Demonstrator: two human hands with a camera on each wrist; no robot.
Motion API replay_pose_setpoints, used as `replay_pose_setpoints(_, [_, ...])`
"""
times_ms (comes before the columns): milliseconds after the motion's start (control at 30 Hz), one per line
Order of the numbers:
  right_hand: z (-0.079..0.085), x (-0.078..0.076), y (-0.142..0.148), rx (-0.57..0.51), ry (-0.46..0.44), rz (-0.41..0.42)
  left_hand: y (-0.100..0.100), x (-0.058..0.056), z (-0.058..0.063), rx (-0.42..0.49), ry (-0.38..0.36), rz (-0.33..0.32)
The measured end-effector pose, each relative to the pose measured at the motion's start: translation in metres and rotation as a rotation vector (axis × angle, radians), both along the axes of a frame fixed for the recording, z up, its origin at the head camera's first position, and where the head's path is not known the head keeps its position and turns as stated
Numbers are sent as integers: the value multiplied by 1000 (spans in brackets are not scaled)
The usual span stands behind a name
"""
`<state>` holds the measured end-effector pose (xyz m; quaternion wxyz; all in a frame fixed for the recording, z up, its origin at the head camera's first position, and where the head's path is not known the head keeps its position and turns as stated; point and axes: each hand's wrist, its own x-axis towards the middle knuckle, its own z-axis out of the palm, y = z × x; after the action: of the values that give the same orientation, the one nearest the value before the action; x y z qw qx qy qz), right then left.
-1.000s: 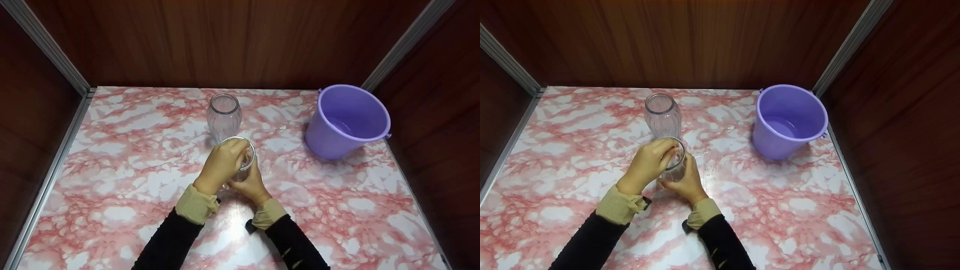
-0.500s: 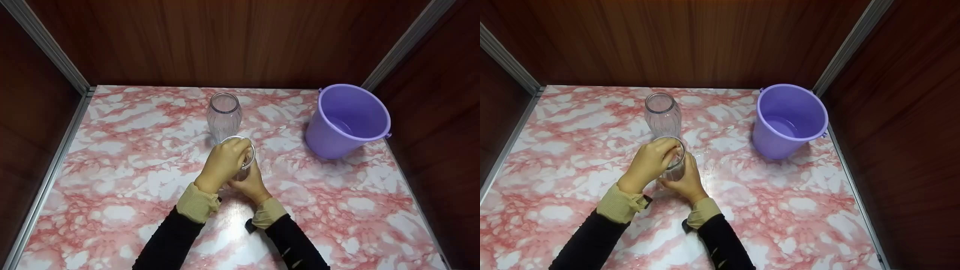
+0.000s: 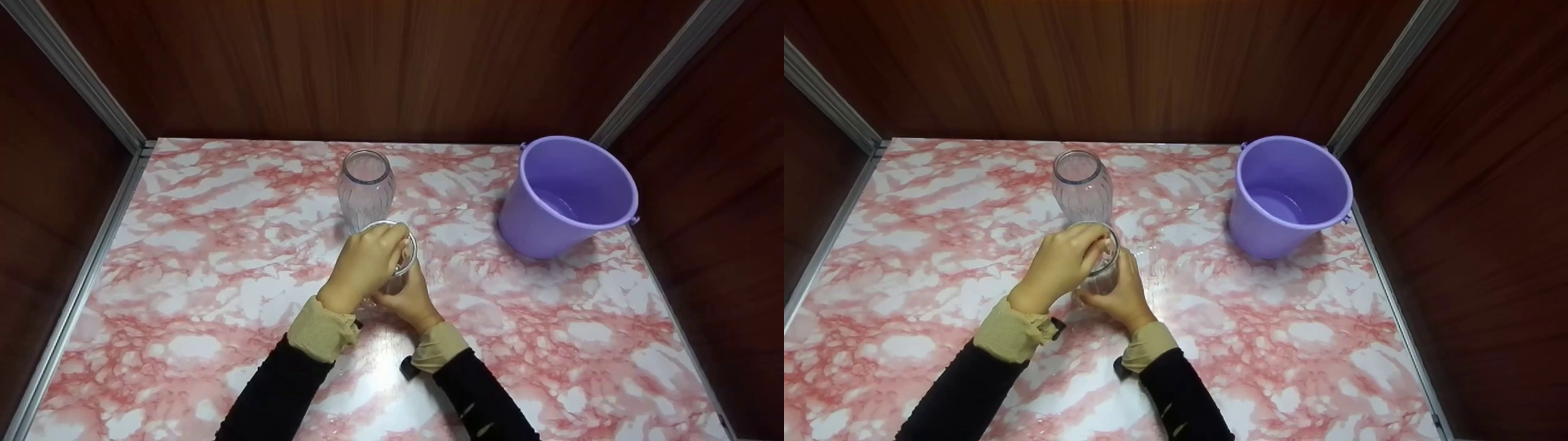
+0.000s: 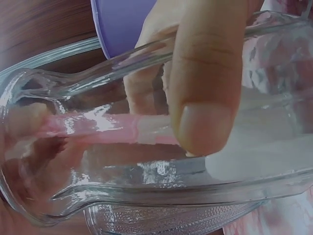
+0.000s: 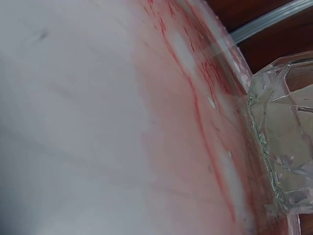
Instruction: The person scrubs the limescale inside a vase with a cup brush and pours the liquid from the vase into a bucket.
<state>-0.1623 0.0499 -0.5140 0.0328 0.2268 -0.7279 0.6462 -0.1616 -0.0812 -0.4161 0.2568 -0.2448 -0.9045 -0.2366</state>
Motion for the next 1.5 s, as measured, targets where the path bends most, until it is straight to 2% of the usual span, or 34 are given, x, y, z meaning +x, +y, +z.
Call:
replay_pose_setpoints(233, [2, 0, 1, -14, -21, 19, -1, 1, 1, 22, -11, -5])
replay_pose_setpoints(367, [-2, -2, 1, -3, -12, 15, -1, 0, 3, 36, -35, -16])
replay_pose_setpoints(600, [-37, -17, 3, -7, 29, 27, -4, -3, 4, 69, -84, -59])
replay_pose_setpoints(667, [-40, -18, 3, -15, 28, 33, -6, -4, 4, 89, -97, -74])
replay_pose_setpoints(767, [-36, -16, 1, -14, -9, 26, -8, -4, 5, 131, -129, -78])
replay_pose_setpoints(867, [-23, -11, 0, -9, -40, 23, -9, -4, 6, 170, -163, -78])
replay_pose_setpoints(1033, [-3, -2, 0, -20, -18, 23, -10, -4, 8, 211, -183, -107])
replay_pose_setpoints(1233, [-2, -2, 0, -4, -15, 9, -10, -4, 7, 246, -172, -130])
replay_pose_setpoints(1367, [-2, -2, 0, 20, -13, 7, -9, -4, 5, 258, -149, -121])
replay_pose_setpoints(1500, [-2, -2, 0, -19, -56, 29, -8, -3, 3, 263, -118, -103])
